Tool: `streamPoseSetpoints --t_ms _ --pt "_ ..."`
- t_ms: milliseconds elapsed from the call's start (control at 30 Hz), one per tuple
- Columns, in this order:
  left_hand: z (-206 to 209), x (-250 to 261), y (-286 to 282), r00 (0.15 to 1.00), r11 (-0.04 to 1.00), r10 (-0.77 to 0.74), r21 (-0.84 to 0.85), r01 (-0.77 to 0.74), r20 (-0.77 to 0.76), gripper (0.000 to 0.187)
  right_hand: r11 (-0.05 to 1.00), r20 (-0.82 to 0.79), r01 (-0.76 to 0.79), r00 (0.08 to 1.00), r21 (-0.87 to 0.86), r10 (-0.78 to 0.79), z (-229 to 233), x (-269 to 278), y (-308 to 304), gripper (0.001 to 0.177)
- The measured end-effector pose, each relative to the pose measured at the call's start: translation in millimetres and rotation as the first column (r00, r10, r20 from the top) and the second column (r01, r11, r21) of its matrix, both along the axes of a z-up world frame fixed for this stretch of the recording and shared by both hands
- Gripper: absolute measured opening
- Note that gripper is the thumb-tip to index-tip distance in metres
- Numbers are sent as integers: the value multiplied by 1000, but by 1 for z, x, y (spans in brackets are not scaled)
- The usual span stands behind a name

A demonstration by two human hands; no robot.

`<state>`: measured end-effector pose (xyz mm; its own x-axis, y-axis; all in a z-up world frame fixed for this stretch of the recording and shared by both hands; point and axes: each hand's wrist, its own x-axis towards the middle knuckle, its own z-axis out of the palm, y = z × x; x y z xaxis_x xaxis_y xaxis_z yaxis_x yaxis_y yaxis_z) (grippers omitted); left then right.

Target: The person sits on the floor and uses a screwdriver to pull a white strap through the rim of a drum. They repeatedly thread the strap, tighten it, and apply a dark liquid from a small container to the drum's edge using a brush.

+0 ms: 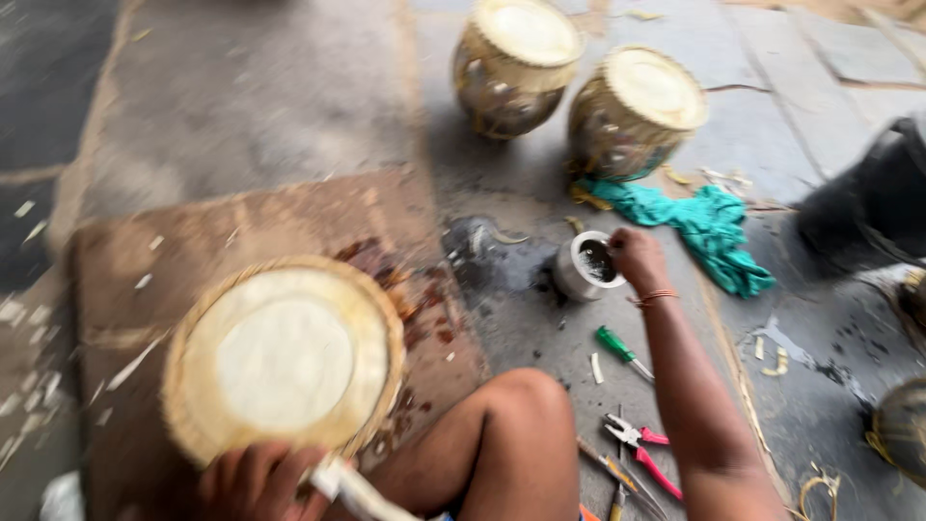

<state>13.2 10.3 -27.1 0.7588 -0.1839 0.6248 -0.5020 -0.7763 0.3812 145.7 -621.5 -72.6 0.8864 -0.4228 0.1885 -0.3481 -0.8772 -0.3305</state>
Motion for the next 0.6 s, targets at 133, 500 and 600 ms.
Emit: streamPoseSetpoints --t_ms 133,500,600 --pt "6 -21 -8 988 998 -54 -27 51 -147 38 990 245 -141 960 9 135 53 -25 46 19" --pt "21 -17 -9 982 987 -122 -121 106 -141 45 453 300 -562 795 692 527 129 -122 327 28" --pt "18 -15 -9 981 988 -125 -112 109 -147 43 672 82 -591 775 447 627 144 -143 391 27"
